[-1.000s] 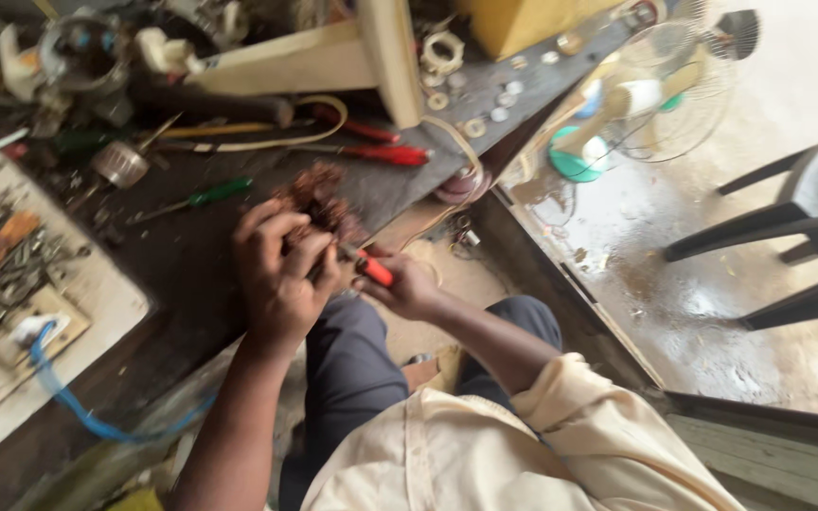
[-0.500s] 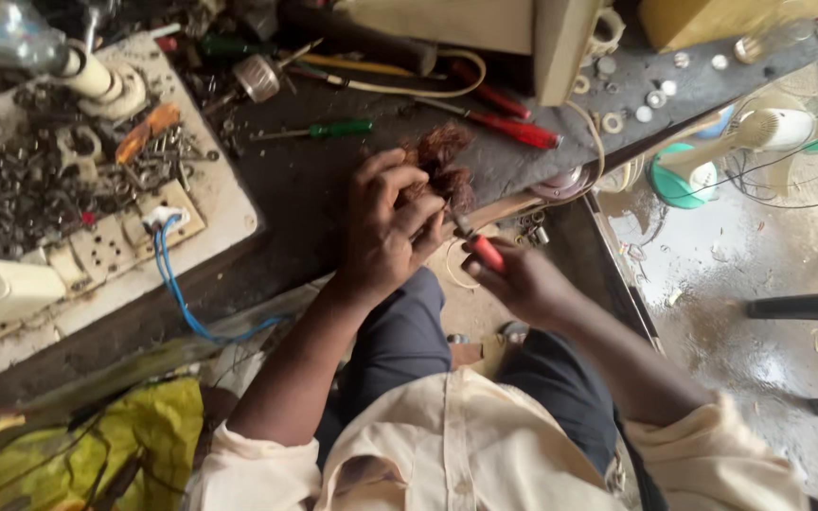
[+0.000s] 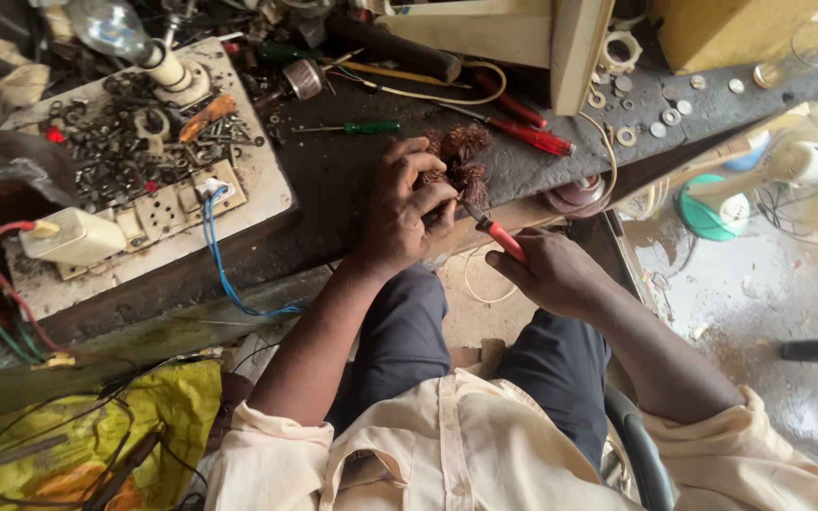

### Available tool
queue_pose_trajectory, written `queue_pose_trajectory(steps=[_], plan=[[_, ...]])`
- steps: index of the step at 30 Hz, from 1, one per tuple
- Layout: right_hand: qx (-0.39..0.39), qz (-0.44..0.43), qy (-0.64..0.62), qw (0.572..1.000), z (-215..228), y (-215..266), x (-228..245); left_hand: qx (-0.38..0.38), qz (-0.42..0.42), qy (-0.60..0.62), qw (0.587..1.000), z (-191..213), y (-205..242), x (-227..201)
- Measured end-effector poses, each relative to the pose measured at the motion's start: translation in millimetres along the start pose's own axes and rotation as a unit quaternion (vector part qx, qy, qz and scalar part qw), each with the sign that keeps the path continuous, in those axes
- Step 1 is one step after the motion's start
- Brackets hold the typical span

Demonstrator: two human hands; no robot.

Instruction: The person uses red-handled pliers to cut a bundle of copper wire into smaller pieces. The person holds the wire with one hand and repeatedly snips sections with the pliers, occasionally adjusting the bundle.

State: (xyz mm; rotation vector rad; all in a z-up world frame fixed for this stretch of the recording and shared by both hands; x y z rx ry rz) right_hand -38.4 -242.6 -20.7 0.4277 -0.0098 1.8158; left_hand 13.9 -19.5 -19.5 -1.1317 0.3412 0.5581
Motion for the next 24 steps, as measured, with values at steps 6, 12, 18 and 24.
queue_pose_trajectory(steps=[6,12,18,24], plan=[[-0.063,-0.013,-0.095,0.993,-32,-3,3,-0.006,-0.004,0.012,1.000,1,-3,-2],[-0.152,0.105,-0.166,0.969,-70,-32,-10,0.013,0.024,0.028,0.999,3,0,0],[-0.176,0.176,-0.218,0.944,-96,-55,-24,0.021,0.044,0.012,0.999,3,4,1],[-0.077,0.162,-0.238,0.955,-81,-35,-25,0.016,0.063,0.033,0.997,4,-5,-3]])
Point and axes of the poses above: each hand's wrist, its own y-axis away from the middle knuckle, its own z-axis out of the back of the hand, x = y × z, the point moved 3 cm from there along -y, towards the middle knuckle, and after that the axes turned 12 degrees about y, right-handed, at the moved point
